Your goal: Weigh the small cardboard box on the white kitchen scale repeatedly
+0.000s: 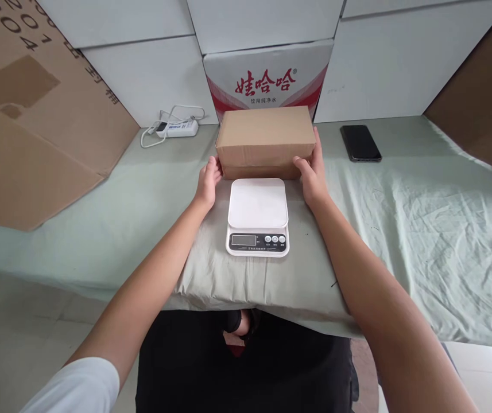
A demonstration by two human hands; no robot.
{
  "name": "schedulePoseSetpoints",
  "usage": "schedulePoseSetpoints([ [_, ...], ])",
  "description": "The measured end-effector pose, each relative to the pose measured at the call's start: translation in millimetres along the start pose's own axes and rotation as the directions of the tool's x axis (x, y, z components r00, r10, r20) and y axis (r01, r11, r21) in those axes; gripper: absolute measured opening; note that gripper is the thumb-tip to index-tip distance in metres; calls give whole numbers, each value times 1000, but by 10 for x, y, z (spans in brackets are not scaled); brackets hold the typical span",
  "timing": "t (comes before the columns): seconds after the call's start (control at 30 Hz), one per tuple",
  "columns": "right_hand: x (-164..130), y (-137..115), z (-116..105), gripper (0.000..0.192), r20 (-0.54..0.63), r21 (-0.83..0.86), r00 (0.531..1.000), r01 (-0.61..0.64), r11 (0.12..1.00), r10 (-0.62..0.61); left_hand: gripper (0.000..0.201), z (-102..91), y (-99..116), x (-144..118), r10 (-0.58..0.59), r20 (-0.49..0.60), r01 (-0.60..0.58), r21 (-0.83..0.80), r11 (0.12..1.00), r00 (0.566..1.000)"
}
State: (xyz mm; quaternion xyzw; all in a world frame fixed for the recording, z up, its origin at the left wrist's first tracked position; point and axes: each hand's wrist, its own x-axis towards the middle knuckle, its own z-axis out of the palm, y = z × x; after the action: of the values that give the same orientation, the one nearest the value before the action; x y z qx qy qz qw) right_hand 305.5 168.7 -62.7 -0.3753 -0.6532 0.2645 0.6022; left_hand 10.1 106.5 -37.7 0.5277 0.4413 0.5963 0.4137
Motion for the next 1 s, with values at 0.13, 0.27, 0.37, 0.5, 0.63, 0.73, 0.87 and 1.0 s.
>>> schedulePoseSetpoints([
  [0.13, 16, -466, -55, 108, 24, 17, 999, -37, 999, 37, 95, -43, 283, -121, 127, -57, -125, 26, 992, 990],
  [0.27, -302, -931, -225, 124, -21, -34, 999, 44, 998, -45, 87, -74, 568, -714, 165, -35, -164, 32, 986, 986],
  [0.37, -707, -962, -298, 128, -50, -36, 998, 42, 998, -44, 85, -113, 554, -1194, 158, 34, -159, 50, 986, 987],
  [0.5, -1035, -840, -251, 120, -79, -8, 994, 72, 997, -72, 84, -157, 444, -1391, 158, -6, -158, 25, 987, 987],
  [0.63, -1058, -853, -203, 105, -67, -83, 995, 63, 995, -68, 84, -189, 468, -1302, 90, -28, -89, 21, 996, 996],
  [0.73, -1043, -930, -204, 99, -57, -102, 996, 56, 993, -62, 83, -201, 508, -1305, 52, -50, -52, 12, 999, 997],
  [0.87, -1052, -1039, -183, 99, -46, -75, 998, 43, 996, -46, 82, -192, 511, -1378, 61, -69, -62, -9, 998, 996],
  [1.0, -1062, -1067, -161, 94, -85, -53, 996, 20, 998, -24, 85, -189, 486, -1403, 71, -56, -70, 8, 998, 996],
])
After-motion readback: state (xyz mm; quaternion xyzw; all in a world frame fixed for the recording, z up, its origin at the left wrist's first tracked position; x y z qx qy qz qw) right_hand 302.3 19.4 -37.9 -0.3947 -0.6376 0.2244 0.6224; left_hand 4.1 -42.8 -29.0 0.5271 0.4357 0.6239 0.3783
